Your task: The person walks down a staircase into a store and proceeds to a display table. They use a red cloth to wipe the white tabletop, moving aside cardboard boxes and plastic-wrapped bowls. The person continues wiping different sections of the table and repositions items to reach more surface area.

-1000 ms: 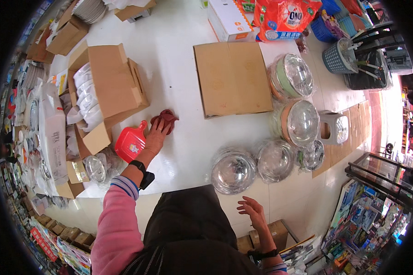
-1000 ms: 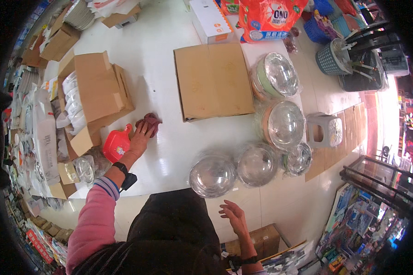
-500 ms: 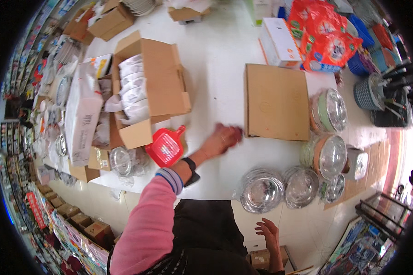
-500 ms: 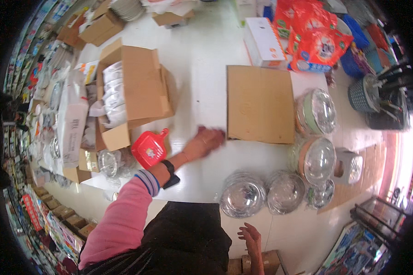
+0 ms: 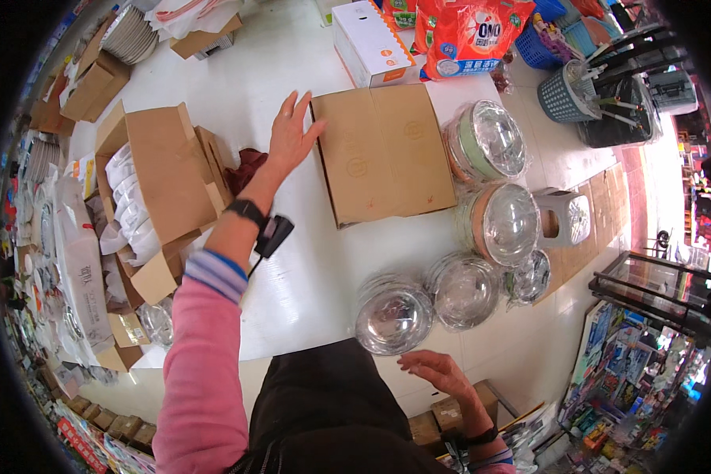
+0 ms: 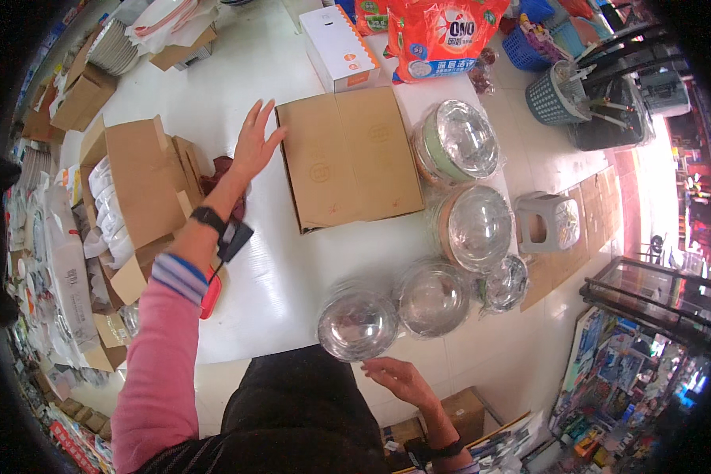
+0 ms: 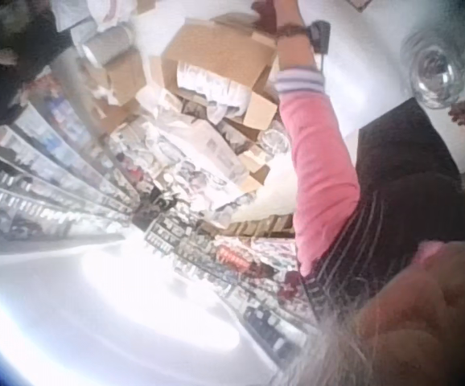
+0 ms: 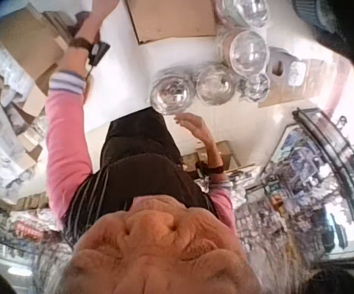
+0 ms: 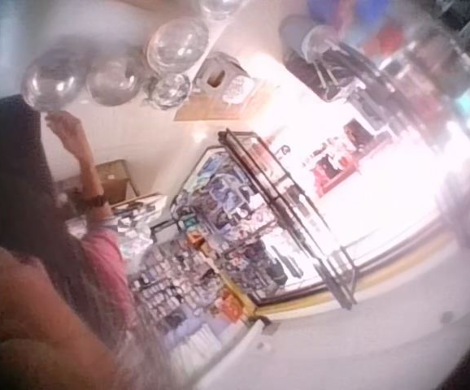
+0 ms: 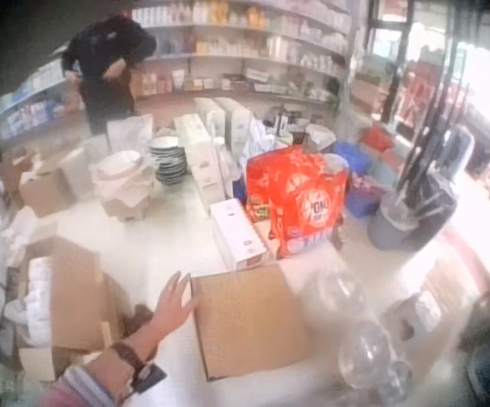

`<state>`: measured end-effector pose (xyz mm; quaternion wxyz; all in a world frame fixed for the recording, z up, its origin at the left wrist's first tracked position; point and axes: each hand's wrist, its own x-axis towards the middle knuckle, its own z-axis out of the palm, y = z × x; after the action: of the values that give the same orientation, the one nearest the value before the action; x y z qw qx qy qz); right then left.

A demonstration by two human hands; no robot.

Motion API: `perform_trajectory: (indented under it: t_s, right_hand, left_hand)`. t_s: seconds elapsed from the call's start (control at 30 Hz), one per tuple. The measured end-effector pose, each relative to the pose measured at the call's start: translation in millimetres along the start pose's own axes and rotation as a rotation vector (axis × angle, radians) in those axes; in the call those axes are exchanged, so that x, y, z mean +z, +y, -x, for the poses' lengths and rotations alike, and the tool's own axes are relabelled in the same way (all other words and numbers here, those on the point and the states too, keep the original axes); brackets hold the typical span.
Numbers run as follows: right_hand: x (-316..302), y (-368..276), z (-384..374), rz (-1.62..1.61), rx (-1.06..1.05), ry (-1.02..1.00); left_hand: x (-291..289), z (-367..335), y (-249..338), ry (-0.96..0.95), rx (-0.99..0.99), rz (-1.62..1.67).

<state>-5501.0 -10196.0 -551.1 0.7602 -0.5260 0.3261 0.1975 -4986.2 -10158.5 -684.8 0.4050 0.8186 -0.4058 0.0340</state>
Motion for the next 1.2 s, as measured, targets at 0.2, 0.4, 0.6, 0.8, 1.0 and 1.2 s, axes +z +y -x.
perform_trajectory:
  t_s: [0.2, 0.4, 0.6, 0.8, 1.0, 1.2]
  right_hand:
    - [-9, -77, -23, -0.052, -0.129, 0.039]
    - [-12, -76, -35, -0.135, -0.182, 0.062]
    - [-12, -65, -47, -0.2, -0.259, 0.11]
    - [-13, -65, -55, -0.123, -0.342, 0.165]
    - [-13, -61, -55, -0.144, -0.319, 0.181]
    - [-52, -99, -86, 0.482, -0.437, 0.457]
  left_hand:
    - [34, -64, 11, -0.468, -0.244, -0.347]
    - [37, -61, 20, -0.456, -0.26, -0.295]
    - [36, -33, 21, -0.422, -0.225, -0.292]
    - [32, 3, 29, -0.387, -0.284, -0.261]
    - [21, 6, 40, -0.416, -0.283, -0.292]
    - [40, -20, 55, -0.355, -0.091, -0.294]
